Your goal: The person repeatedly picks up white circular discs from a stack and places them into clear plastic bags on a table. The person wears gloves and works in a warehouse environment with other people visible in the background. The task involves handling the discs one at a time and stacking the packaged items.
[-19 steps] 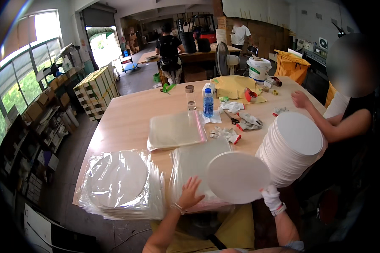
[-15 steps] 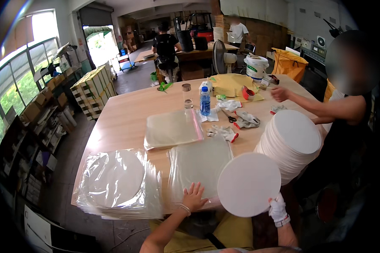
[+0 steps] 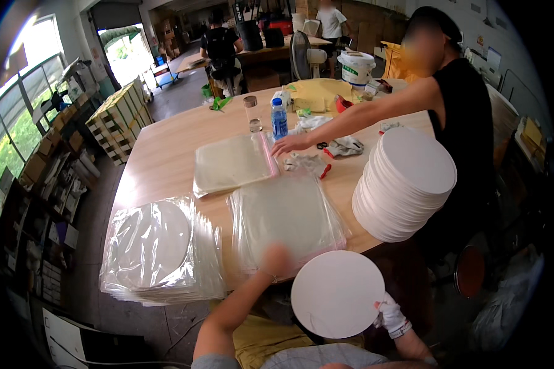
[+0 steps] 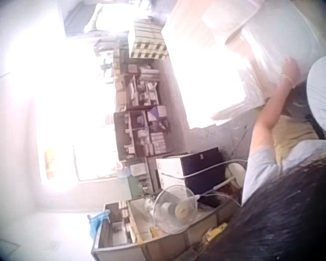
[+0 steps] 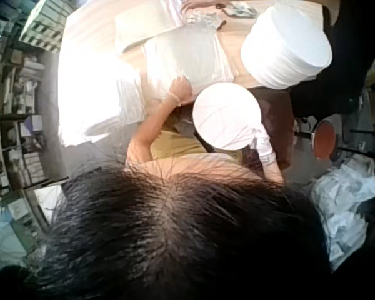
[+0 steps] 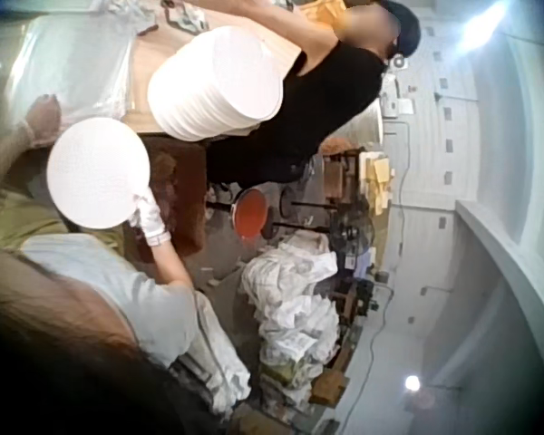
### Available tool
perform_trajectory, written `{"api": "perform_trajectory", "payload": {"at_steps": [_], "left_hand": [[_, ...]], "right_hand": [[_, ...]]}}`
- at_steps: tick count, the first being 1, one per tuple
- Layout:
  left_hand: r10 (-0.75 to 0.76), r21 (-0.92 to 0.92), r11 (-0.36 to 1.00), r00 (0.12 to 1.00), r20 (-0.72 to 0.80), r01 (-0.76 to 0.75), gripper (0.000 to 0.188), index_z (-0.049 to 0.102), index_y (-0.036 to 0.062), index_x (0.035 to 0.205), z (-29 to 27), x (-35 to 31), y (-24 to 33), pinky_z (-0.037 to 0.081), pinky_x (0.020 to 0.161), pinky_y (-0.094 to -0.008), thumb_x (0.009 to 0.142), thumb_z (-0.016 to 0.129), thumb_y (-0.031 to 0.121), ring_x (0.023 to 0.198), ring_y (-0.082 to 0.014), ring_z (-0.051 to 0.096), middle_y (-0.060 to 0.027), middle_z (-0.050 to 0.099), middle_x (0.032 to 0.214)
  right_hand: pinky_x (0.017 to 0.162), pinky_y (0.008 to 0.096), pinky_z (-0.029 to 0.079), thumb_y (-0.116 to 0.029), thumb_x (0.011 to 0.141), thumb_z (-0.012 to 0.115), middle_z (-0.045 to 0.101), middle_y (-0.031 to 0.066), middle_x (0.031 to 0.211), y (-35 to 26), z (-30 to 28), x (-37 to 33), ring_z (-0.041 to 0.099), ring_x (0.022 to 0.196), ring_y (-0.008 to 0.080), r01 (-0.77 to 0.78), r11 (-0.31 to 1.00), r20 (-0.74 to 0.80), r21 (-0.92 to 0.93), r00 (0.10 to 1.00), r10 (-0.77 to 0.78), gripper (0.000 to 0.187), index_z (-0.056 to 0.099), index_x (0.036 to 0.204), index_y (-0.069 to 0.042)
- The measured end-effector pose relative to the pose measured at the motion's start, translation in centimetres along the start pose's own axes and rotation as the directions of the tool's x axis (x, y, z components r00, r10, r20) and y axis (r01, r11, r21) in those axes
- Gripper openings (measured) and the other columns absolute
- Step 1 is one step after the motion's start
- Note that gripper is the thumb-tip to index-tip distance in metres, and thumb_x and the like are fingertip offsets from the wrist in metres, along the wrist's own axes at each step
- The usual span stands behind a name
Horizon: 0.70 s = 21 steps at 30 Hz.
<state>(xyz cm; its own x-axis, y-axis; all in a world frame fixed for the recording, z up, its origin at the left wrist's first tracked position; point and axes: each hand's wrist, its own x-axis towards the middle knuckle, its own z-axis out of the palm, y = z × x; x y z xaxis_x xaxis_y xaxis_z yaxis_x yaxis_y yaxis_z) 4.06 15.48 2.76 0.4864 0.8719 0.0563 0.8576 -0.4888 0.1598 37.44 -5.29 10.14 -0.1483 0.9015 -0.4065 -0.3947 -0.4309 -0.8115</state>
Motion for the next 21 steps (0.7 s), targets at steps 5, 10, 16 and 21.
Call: {"api": "perform_trajectory", "payload": {"at_steps": [5,10,16,21], "left_hand": [[0.069,0.09,0.993,0.995,0.076,-0.076,0.021,0.057,0.0044,0.077,-0.7,0.3,-0.8,0.045,0.068,-0.0391,0.079,0.051,0.024,0.076,-0.0279,0.054,-0.0142,0.056,0.085],[0.161,0.089,0.984,0.985,-0.059,-0.155,0.019,0.059,0.0048,0.079,1.9,0.1,-2.1,0.044,0.071,-0.0417,0.077,0.053,0.023,0.082,-0.0278,0.054,-0.0143,0.056,0.088],[0.111,0.227,0.961,0.973,0.201,-0.156,0.015,0.06,0.006,0.075,-1.0,2.1,-2.4,0.044,0.073,-0.0413,0.073,0.056,0.02,0.08,-0.0285,0.054,-0.0131,0.056,0.083],[0.195,0.23,0.954,0.981,0.014,-0.193,0.01,0.059,0.0068,0.078,-0.4,0.5,-4.0,0.045,0.071,-0.0396,0.073,0.056,0.015,0.08,-0.0281,0.054,-0.012,0.056,0.08]], "right_hand": [[0.033,0.0185,0.042,-0.01,0.086,0.046,0.059,0.0059,0.067,-0.2,2.9,1.9,0.052,0.041,0.0086,0.0,0.994,0.086,-0.113,0.996,0.01,0.034,0.04,0.118,-0.001],[0.033,0.0201,0.042,-0.008,0.086,0.044,0.058,0.0061,0.066,-0.2,1.8,2.6,0.052,0.041,0.0096,0.047,0.995,0.138,-0.086,0.99,-0.035,0.032,0.04,0.117,-0.001],[0.032,0.0222,0.037,-0.008,0.086,0.044,0.055,0.0047,0.064,0.0,2.6,5.1,0.048,0.04,0.0105,0.019,0.992,0.074,-0.127,0.997,-0.009,0.03,0.044,0.115,-0.002],[0.033,0.0233,0.039,-0.008,0.085,0.046,0.053,0.0051,0.068,0.4,4.7,8.8,0.047,0.041,0.0125,-0.01,0.997,-0.101,-0.078,0.995,0.002,0.025,0.048,0.11,-0.004]]}}
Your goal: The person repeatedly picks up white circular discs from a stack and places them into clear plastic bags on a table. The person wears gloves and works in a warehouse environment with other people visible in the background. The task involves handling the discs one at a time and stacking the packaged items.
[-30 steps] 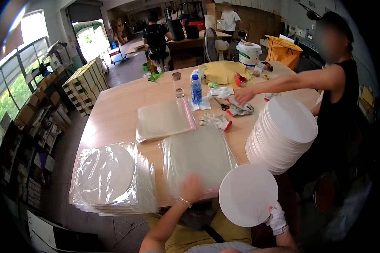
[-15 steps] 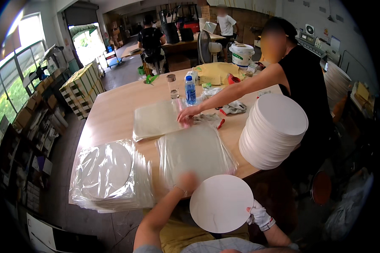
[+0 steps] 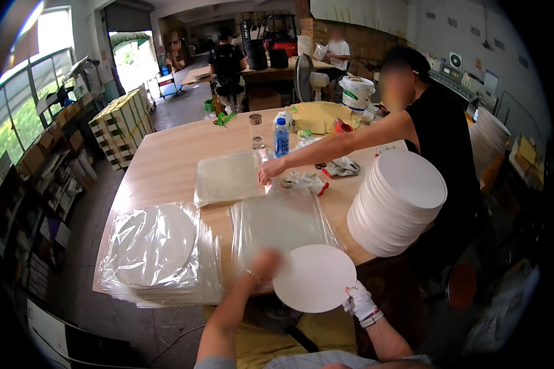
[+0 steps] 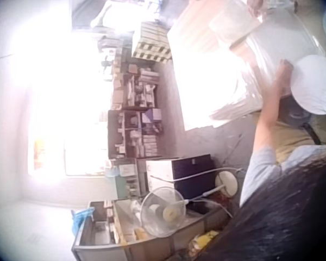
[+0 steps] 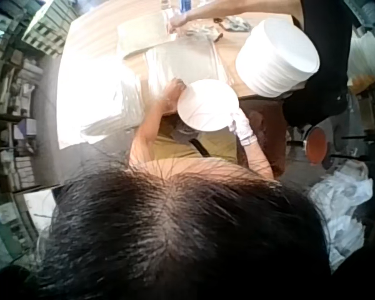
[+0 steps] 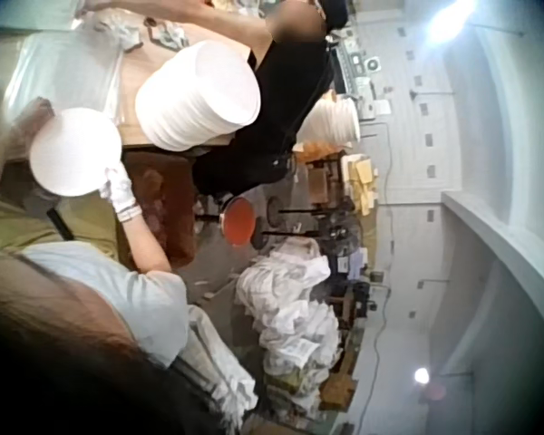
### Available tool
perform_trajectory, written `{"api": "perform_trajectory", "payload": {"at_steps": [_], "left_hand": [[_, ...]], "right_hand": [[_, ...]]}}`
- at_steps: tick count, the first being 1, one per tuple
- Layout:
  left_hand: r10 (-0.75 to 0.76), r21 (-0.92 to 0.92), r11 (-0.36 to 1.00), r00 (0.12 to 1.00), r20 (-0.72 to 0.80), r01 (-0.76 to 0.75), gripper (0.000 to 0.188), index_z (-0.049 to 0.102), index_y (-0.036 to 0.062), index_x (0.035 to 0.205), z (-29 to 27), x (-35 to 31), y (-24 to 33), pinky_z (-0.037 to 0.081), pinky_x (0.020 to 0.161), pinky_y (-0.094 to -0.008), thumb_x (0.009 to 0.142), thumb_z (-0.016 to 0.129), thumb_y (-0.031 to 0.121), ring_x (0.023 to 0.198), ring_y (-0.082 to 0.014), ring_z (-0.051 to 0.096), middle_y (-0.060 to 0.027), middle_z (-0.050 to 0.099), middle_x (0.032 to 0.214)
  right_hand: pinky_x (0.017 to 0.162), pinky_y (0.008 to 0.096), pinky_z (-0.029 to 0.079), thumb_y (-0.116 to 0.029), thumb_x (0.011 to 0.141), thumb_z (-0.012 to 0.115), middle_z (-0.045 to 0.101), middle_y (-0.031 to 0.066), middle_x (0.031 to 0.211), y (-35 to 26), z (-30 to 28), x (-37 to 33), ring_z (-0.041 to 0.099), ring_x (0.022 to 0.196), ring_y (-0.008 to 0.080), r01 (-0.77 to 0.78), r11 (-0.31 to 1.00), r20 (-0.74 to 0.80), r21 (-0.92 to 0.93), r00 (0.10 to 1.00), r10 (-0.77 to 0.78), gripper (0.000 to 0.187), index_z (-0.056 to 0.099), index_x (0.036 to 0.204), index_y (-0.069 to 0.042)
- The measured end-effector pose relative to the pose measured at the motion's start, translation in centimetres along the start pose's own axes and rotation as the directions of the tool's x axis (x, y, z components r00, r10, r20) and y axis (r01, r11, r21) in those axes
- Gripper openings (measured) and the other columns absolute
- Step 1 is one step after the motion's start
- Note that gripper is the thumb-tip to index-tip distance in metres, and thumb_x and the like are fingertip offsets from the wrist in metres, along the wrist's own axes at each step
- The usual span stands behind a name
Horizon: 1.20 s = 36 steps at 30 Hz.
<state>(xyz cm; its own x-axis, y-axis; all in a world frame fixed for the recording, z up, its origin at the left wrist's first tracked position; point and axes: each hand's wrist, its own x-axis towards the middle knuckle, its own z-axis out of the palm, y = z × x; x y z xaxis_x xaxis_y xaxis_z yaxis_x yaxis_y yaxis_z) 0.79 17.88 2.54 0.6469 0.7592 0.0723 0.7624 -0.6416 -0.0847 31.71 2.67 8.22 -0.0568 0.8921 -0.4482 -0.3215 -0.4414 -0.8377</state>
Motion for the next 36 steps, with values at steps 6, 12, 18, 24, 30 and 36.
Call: {"api": "perform_trajectory", "payload": {"at_steps": [6,12,18,24,30,36], "left_hand": [[-0.499,-0.288,0.861,0.803,-0.325,0.418,0.016,0.057,0.0059,0.09,-2.3,-2.3,-0.1,0.045,0.07,-0.0401,0.075,0.054,0.012,0.08,-0.0292,0.055,-0.013,0.057,0.084],[-0.451,-0.962,-0.007,0.858,0.247,0.273,0.027,0.055,0.0023,0.096,0.4,-2.1,1.0,0.048,0.065,-0.0338,0.081,0.059,0.025,0.083,-0.0207,0.06,-0.0086,0.061,0.089],[-0.862,-0.779,-0.395,0.489,0.131,-0.488,0.019,0.053,-0.0012,0.099,-0.3,0.9,11.8,0.047,0.081,-0.0309,0.08,0.058,0.004,0.092,-0.017,0.057,-0.0132,0.051,0.113],[-0.756,-0.808,-0.472,0.634,0.164,-0.353,0.017,0.055,0.0012,0.098,3.3,2.8,15.7,0.048,0.071,-0.0274,0.086,0.05,0.012,0.082,-0.0157,0.058,-0.0059,0.059,0.096],[-0.816,-0.946,-0.257,0.569,0.103,-0.196,0.019,0.054,-0.0004,0.101,3.1,-2.9,18.2,0.05,0.067,-0.0279,0.085,0.053,0.01,0.08,-0.0153,0.06,-0.007,0.061,0.091],[-0.597,-0.752,-0.658,0.643,0.479,-0.05,0.023,0.049,-0.0024,0.107,2.3,-5.4,20.0,0.053,0.069,-0.0301,0.088,0.051,0.011,0.08,-0.0171,0.061,-0.0111,0.061,0.095]], "right_hand": [[0.036,0.0247,0.039,-0.009,0.086,0.047,0.052,0.0041,0.074,1.1,2.0,0.3,0.047,0.048,0.0139,-0.022,0.968,-0.217,0.251,0.973,0.079,0.012,0.05,0.097,-0.012],[0.04,0.0268,0.042,-0.005,0.086,0.041,0.052,0.0041,0.083,1.9,3.8,0.3,0.052,0.054,0.0174,0.026,0.902,-0.202,0.431,0.977,0.068,0.018,0.046,0.101,-0.014],[0.043,0.026,0.044,-0.006,0.087,0.041,0.053,0.0021,0.083,1.0,4.9,0.1,0.053,0.057,0.0162,-0.002,0.865,-0.166,0.502,0.981,0.099,0.018,0.048,0.101,-0.016],[0.044,0.0259,0.044,-0.01,0.089,0.044,0.054,0.0025,0.084,0.1,5.4,-0.3,0.052,0.056,0.0154,0.013,0.927,-0.218,0.374,0.973,0.075,0.017,0.047,0.105,-0.016],[0.042,0.0269,0.042,-0.011,0.09,0.043,0.053,0.0043,0.078,0.5,7.2,-2.3,0.05,0.053,0.0151,-0.036,0.936,-0.186,0.35,0.977,0.107,0.019,0.045,0.109,-0.016],[0.051,0.0348,0.05,-0.013,0.089,0.047,0.055,0.0084,0.085,3.1,9.0,0.9,0.058,0.066,0.0229,-0.042,0.948,-0.212,0.314,0.971,0.113,0.019,0.043,0.108,-0.015]]}}
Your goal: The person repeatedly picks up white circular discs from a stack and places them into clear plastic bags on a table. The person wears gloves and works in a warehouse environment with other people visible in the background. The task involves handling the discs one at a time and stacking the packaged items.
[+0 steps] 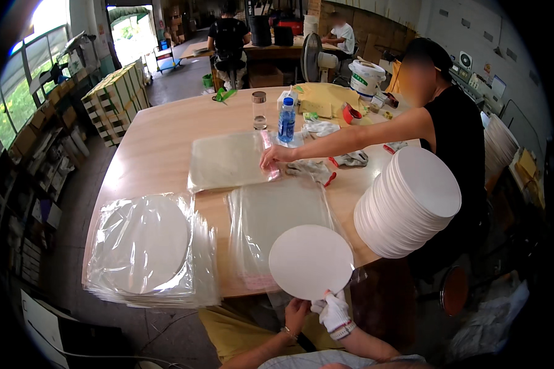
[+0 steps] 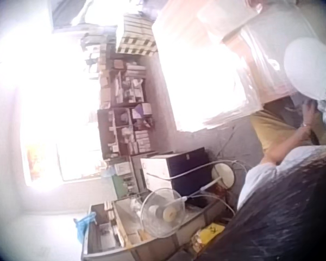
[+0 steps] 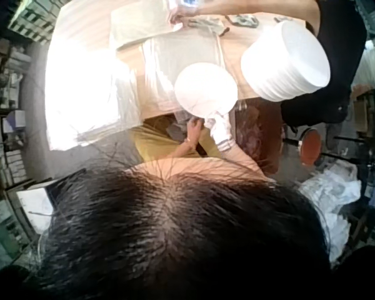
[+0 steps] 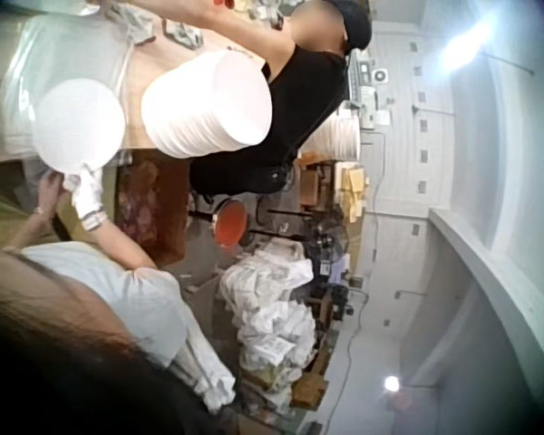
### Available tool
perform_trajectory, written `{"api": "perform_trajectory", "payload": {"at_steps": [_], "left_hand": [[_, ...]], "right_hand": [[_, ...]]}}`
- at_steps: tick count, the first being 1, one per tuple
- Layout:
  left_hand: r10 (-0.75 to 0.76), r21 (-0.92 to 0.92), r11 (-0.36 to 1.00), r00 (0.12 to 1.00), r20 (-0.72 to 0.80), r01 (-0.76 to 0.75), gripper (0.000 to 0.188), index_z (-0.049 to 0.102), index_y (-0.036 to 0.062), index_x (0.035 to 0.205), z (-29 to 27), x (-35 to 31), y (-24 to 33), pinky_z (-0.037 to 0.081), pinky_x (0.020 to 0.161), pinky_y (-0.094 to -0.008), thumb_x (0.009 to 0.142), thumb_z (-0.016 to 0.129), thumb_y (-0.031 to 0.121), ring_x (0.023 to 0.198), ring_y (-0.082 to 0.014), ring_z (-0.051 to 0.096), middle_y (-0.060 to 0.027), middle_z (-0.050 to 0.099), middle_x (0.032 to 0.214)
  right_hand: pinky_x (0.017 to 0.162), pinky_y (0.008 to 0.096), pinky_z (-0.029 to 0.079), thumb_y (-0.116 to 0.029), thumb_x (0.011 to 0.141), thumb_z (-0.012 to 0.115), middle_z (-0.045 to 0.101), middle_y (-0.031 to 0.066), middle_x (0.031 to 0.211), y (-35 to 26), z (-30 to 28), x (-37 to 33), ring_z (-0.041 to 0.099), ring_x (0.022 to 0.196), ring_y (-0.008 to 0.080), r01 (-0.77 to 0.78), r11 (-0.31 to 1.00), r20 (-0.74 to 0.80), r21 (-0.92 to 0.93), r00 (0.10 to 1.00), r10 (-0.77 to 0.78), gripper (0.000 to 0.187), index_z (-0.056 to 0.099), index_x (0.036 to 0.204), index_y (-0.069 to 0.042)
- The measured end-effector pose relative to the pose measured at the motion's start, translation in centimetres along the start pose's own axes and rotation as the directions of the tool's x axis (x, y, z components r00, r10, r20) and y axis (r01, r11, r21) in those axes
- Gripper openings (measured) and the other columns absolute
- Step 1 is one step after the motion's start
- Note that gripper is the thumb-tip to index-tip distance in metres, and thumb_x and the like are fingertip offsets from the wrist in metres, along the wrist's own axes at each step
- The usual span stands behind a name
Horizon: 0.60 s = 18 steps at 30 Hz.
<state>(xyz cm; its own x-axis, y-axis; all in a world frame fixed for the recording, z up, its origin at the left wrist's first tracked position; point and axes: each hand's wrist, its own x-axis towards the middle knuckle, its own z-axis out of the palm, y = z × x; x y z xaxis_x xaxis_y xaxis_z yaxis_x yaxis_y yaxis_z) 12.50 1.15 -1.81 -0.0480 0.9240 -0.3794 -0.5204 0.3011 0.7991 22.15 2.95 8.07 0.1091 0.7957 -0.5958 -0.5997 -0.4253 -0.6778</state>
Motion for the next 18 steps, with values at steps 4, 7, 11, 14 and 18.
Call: {"api": "perform_trajectory", "payload": {"at_steps": [4,7,11,14,18], "left_hand": [[-0.098,-0.123,0.988,0.994,-0.038,0.093,0.022,0.049,-0.0024,0.105,-1.5,0.2,-0.7,0.054,0.069,-0.0313,0.089,0.053,0.012,0.08,-0.0194,0.062,-0.0116,0.061,0.094],[-0.101,-0.105,0.99,0.995,-0.027,0.098,0.023,0.049,-0.0019,0.106,-2.1,0.8,-0.2,0.054,0.07,-0.0307,0.089,0.054,0.013,0.082,-0.0191,0.062,-0.0114,0.061,0.095],[-0.079,-0.131,0.989,0.996,-0.034,0.074,0.021,0.051,-0.0007,0.102,-2.5,1.0,-1.0,0.053,0.067,-0.0312,0.087,0.055,0.012,0.079,-0.0199,0.062,-0.0111,0.061,0.092],[0.258,0.834,0.369,0.907,0.332,-0.41,0.017,0.054,0.0022,0.097,-2.6,0.7,1.0,0.05,0.063,-0.0336,0.082,0.057,0.01,0.073,-0.0222,0.06,-0.0103,0.059,0.084],[0.273,0.758,-0.234,0.707,0.652,-0.609,0.01,0.057,0.005,0.082,-3.2,0.7,2.3,0.044,0.058,-0.0372,0.075,0.052,0.011,0.065,-0.0255,0.054,-0.0098,0.053,0.074]], "right_hand": [[0.071,0.0465,0.051,-0.01,0.089,0.044,0.054,0.0139,0.094,0.9,1.6,4.1,0.058,0.088,0.034,-0.056,0.994,0.167,0.098,0.985,0.039,0.011,0.045,0.099,-0.008],[0.084,0.054,0.046,-0.009,0.088,0.039,0.053,0.0186,0.1,1.4,1.7,5.9,0.053,0.102,0.04,-0.097,0.972,0.274,0.213,0.961,0.035,0.01,0.045,0.084,-0.003],[0.085,0.0539,0.045,-0.012,0.089,0.038,0.051,0.021,0.105,2.3,1.3,7.2,0.052,0.102,0.0403,-0.083,0.955,0.347,0.284,0.938,-0.022,0.015,0.044,0.097,-0.001],[0.086,0.0537,0.044,-0.013,0.09,0.037,0.05,0.0221,0.108,2.0,1.9,6.3,0.052,0.102,0.0408,-0.057,0.945,0.34,0.322,0.939,-0.059,0.024,0.039,0.11,0.001],[0.085,0.049,0.046,-0.012,0.091,0.037,0.051,0.0221,0.109,0.3,1.8,3.8,0.053,0.101,0.0374,-0.063,0.967,0.305,0.247,0.952,-0.016,0.028,0.039,0.114,0.003]]}}
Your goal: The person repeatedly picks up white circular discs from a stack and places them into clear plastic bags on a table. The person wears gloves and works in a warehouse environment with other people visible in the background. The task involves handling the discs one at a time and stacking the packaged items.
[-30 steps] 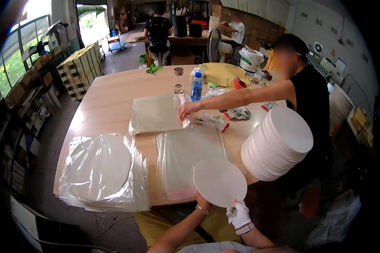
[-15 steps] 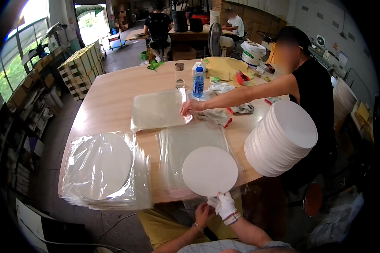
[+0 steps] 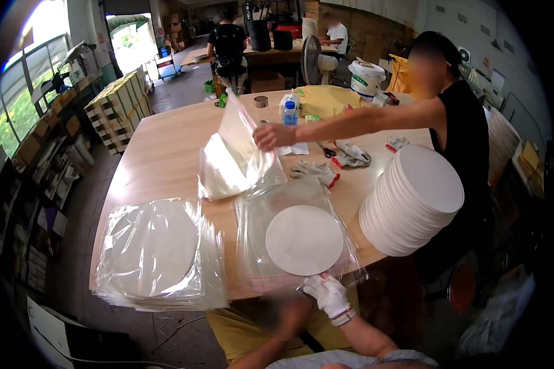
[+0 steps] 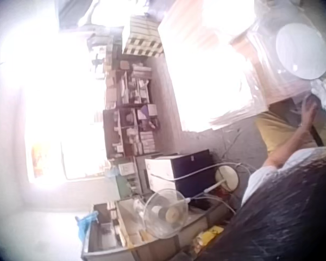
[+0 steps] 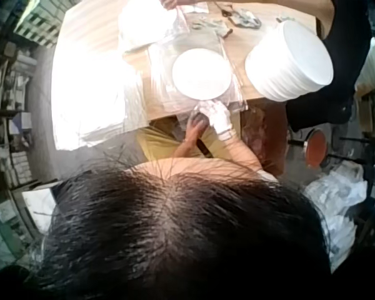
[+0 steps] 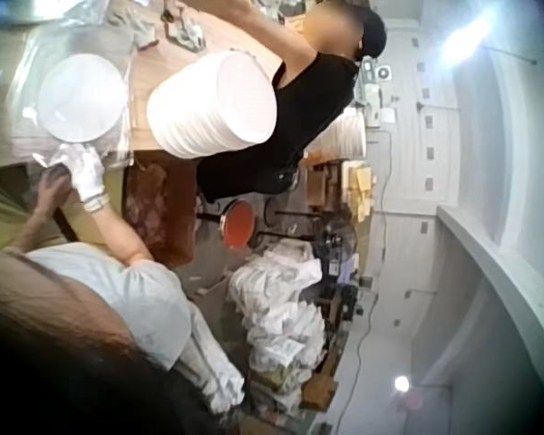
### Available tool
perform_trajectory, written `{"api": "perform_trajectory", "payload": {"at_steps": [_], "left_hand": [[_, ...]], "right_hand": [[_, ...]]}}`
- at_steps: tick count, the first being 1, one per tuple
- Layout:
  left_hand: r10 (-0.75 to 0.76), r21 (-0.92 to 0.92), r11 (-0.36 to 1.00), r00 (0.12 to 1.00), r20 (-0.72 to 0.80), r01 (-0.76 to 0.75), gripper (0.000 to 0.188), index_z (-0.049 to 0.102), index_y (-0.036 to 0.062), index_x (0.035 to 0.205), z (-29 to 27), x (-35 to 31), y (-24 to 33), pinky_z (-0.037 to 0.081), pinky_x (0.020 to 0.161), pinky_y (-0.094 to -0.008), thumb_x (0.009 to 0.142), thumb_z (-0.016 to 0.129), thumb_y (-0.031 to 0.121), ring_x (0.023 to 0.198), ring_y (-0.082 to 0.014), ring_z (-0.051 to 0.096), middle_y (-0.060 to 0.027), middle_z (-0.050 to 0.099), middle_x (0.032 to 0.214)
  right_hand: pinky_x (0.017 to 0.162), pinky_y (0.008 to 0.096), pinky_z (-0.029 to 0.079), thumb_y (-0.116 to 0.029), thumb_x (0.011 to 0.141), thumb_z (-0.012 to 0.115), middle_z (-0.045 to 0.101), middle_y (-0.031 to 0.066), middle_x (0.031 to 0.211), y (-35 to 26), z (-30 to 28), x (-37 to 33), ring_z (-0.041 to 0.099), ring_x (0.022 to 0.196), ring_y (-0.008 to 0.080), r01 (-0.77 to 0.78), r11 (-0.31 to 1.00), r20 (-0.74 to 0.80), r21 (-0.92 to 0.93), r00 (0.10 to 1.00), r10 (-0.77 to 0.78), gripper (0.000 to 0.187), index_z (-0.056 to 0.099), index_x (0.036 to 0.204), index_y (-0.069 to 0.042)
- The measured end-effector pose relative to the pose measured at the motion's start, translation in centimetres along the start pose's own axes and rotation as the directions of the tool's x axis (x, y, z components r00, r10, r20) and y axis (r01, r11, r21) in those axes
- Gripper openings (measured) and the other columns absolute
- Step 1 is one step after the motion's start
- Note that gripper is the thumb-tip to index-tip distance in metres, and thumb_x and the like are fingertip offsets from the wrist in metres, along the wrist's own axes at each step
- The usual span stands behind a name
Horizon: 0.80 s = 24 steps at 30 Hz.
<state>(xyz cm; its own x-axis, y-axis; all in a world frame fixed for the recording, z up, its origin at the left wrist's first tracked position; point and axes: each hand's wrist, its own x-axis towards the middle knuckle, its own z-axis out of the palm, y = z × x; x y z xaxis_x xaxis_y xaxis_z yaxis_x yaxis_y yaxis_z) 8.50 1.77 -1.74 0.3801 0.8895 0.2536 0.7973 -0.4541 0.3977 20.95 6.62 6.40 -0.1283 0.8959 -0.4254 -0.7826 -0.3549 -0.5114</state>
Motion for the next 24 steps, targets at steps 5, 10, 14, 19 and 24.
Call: {"api": "perform_trajectory", "payload": {"at_steps": [5,10,14,19,24], "left_hand": [[0.008,0.166,0.986,0.999,-0.053,0.001,0.011,0.058,0.0055,0.087,-3.5,-1.7,-2.5,0.046,0.065,-0.0335,0.083,0.048,0.011,0.074,-0.0203,0.055,-0.0075,0.056,0.082],[-0.341,-0.594,0.686,0.907,0.247,0.419,0.014,0.059,0.0075,0.095,4.7,-6.2,-8.5,0.047,0.071,-0.0299,0.085,0.053,0.014,0.081,-0.017,0.056,-0.0058,0.058,0.091],[-0.096,-0.402,0.911,0.995,-0.003,0.087,0.017,0.059,0.0079,0.101,3.3,-5.6,-7.7,0.047,0.075,-0.0293,0.085,0.053,0.013,0.085,-0.016,0.057,-0.0054,0.059,0.095],[-0.373,-0.855,0.378,0.904,0.209,0.354,0.023,0.055,0.0053,0.108,4.8,-9.5,-8.2,0.047,0.075,-0.0303,0.086,0.052,0.013,0.086,-0.0188,0.057,-0.0079,0.059,0.099],[-0.4,-0.439,0.799,0.908,0.123,0.411,0.025,0.053,0.0042,0.108,1.5,-8.2,-7.4,0.047,0.074,-0.0334,0.086,0.051,0.015,0.085,-0.0223,0.057,-0.0107,0.059,0.098]], "right_hand": [[0.068,0.032,0.051,-0.01,0.09,0.043,0.06,0.0139,0.09,-6.7,-1.5,-3.7,0.061,0.078,0.0215,-0.24,0.754,0.165,-0.611,0.894,0.417,0.023,0.049,0.107,0.004],[0.052,0.0248,0.047,-0.009,0.088,0.045,0.063,0.0054,0.08,-10.2,0.0,1.3,0.06,0.061,0.0122,0.166,0.308,0.098,-0.937,0.969,-0.225,0.018,0.055,0.101,-0.002],[0.051,0.0244,0.046,-0.011,0.085,0.05,0.063,0.0066,0.078,-9.8,-5.5,4.9,0.058,0.059,0.0105,0.4,-0.209,0.451,-0.892,0.807,-0.382,0.015,0.057,0.095,-0.002],[0.067,0.0337,0.049,-0.011,0.075,0.058,0.058,0.0115,0.08,-3.4,1.0,-1.0,0.058,0.076,0.0274,0.722,-0.223,0.75,-0.655,0.656,-0.08,0.011,0.06,0.084,-0.004],[0.071,0.0383,0.048,-0.025,0.074,0.061,0.059,0.0118,0.092,6.3,0.1,-0.3,0.058,0.082,0.0292,0.653,-0.316,0.695,-0.688,0.718,-0.031,0.025,0.059,0.092,-0.007]]}}
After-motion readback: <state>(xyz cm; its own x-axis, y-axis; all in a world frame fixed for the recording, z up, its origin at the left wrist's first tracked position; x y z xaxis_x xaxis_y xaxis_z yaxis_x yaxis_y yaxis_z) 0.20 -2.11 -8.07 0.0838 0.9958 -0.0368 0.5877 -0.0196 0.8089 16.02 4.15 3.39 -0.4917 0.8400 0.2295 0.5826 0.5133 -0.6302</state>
